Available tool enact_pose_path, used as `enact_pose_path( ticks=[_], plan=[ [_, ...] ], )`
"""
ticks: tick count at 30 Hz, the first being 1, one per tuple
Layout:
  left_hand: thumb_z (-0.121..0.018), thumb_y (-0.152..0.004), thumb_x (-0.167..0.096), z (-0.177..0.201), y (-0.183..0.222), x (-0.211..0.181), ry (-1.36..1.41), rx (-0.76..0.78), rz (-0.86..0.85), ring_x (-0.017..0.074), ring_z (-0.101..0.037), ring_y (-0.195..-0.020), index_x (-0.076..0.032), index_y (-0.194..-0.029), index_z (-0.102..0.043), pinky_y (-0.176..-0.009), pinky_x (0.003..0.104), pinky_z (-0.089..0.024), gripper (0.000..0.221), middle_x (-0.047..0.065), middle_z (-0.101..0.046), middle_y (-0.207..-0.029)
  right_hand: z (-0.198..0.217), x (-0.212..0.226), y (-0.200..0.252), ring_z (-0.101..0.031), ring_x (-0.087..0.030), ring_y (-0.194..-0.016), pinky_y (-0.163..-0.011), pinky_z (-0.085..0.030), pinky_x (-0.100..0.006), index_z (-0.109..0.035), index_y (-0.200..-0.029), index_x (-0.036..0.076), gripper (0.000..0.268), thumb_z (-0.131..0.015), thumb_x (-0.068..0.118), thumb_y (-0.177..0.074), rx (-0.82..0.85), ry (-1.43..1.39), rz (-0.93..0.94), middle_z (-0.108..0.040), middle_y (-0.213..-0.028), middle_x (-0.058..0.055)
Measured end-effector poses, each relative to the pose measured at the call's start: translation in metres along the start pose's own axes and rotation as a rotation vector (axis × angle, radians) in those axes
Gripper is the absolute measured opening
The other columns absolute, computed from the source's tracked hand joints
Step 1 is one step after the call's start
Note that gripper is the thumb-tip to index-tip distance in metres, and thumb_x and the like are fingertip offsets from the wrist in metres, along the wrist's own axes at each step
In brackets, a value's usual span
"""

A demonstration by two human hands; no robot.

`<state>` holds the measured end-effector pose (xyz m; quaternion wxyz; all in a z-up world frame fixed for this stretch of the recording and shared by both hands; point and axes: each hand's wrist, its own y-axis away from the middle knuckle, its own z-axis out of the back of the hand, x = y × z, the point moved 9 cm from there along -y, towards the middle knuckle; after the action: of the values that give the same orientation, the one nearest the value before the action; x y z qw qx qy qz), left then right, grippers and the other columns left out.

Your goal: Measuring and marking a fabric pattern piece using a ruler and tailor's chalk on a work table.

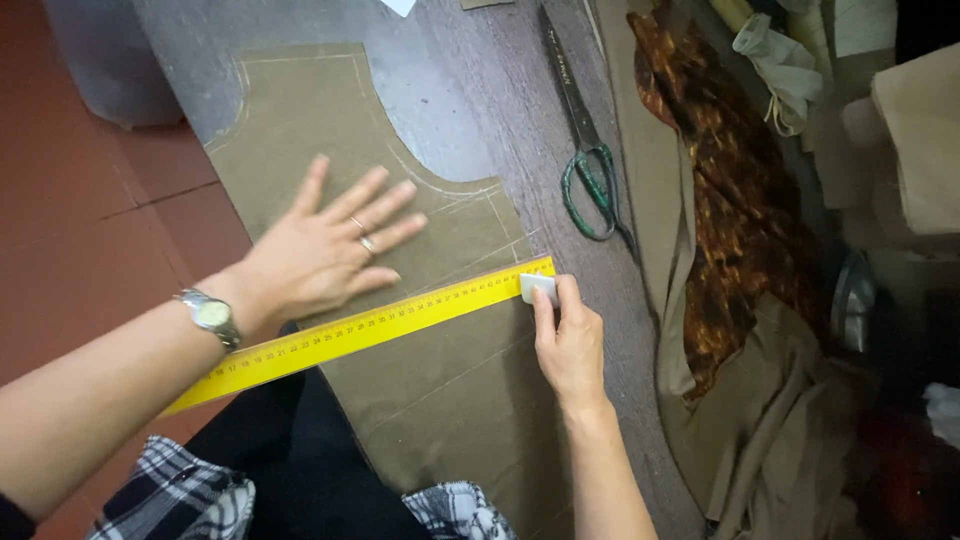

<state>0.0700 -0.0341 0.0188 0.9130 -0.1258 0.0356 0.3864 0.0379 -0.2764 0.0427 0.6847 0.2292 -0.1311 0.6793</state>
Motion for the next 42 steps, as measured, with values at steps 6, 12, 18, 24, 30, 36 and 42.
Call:
enact_pose_path(
  ticks=[6, 12, 18, 24, 30, 36, 42],
  plan=[
    [-0.063, -0.087, -0.035, 0.071, 0.059, 0.044, 0.059, -0.147, 0.431, 0.0345, -0.052, -0.128, -0.001, -0.137, -0.052, -0.111, 0.055, -0.034, 0.061, 0.02, -0.057, -0.136, 0.0, -0.001, 0.0, -0.071, -0.02, -0.079, -0.058, -0.058, -0.026, -0.049, -0.104, 0.013, 0.017, -0.052, 0.028, -0.096, 0.009, 0.002, -0.033, -0.068, -0.114, -0.012],
    [-0.034, -0.092, -0.064, 0.007, 0.196, 0.033, 0.11, 0.687, 1.011, 0.0193, -0.075, -0.086, -0.023, -0.103, -0.062, -0.066, 0.034, -0.064, 0.051, -0.001, -0.073, -0.094, -0.002, -0.004, -0.001, -0.068, -0.024, -0.072, -0.052, -0.048, -0.037, -0.047, -0.1, 0.012, 0.018, -0.048, 0.03, -0.098, -0.027, 0.042, -0.003, -0.07, -0.107, -0.014],
    [-0.04, -0.087, -0.067, 0.004, 0.194, 0.02, 0.091, 0.578, 0.716, 0.0154, -0.067, -0.06, -0.028, -0.071, -0.057, -0.053, 0.035, -0.052, 0.045, -0.007, -0.062, -0.056, 0.02, 0.028, 0.028, -0.061, -0.031, -0.068, -0.061, -0.042, -0.041, -0.048, -0.097, 0.007, 0.016, -0.045, 0.022, -0.099, -0.245, -0.092, 0.107, -0.063, -0.081, -0.011],
    [-0.046, -0.087, -0.073, 0.088, 0.115, 0.028, -0.195, -0.013, 0.295, 0.013, -0.04, -0.041, -0.019, -0.052, -0.041, -0.047, 0.033, -0.041, 0.065, -0.003, -0.038, -0.044, -0.004, 0.047, 0.087, -0.075, -0.018, -0.074, -0.065, -0.052, -0.032, -0.052, -0.092, 0.012, 0.015, -0.047, 0.025, -0.096, -0.174, -0.303, -0.078, -0.076, -0.079, -0.004],
    [-0.094, -0.08, -0.021, 0.117, 0.091, 0.032, 0.441, -0.588, 0.845, 0.0473, -0.018, -0.147, 0.0, -0.151, -0.008, -0.127, 0.05, -0.013, 0.113, 0.028, -0.01, -0.151, -0.028, 0.025, 0.14, -0.068, -0.013, -0.073, -0.063, -0.053, -0.024, -0.053, -0.092, 0.008, 0.015, -0.049, 0.023, -0.096, -0.469, -0.624, -0.318, -0.067, -0.08, -0.008],
    [-0.051, -0.094, -0.022, 0.034, 0.063, -0.041, 1.374, 0.003, 1.236, 0.0219, -0.075, -0.064, -0.005, -0.125, -0.046, -0.052, 0.028, -0.063, 0.035, 0.019, -0.075, -0.103, -0.043, 0.018, 0.159, -0.075, -0.013, -0.086, -0.068, -0.058, -0.02, -0.054, -0.099, 0.014, 0.018, -0.054, 0.031, -0.091, -0.375, -0.52, -0.496, -0.071, -0.091, -0.005],
    [-0.053, -0.095, -0.023, 0.015, 0.057, -0.048, 1.275, 0.129, 1.267, 0.0214, -0.074, -0.064, -0.004, -0.117, -0.048, -0.053, 0.029, -0.061, 0.029, 0.017, -0.074, -0.103, -0.021, -0.034, 0.151, -0.051, -0.011, -0.075, -0.069, -0.043, -0.027, -0.055, -0.083, 0.01, 0.015, -0.055, 0.02, -0.095, -0.442, -0.559, -0.347, -0.055, -0.077, -0.001]
  ],
)
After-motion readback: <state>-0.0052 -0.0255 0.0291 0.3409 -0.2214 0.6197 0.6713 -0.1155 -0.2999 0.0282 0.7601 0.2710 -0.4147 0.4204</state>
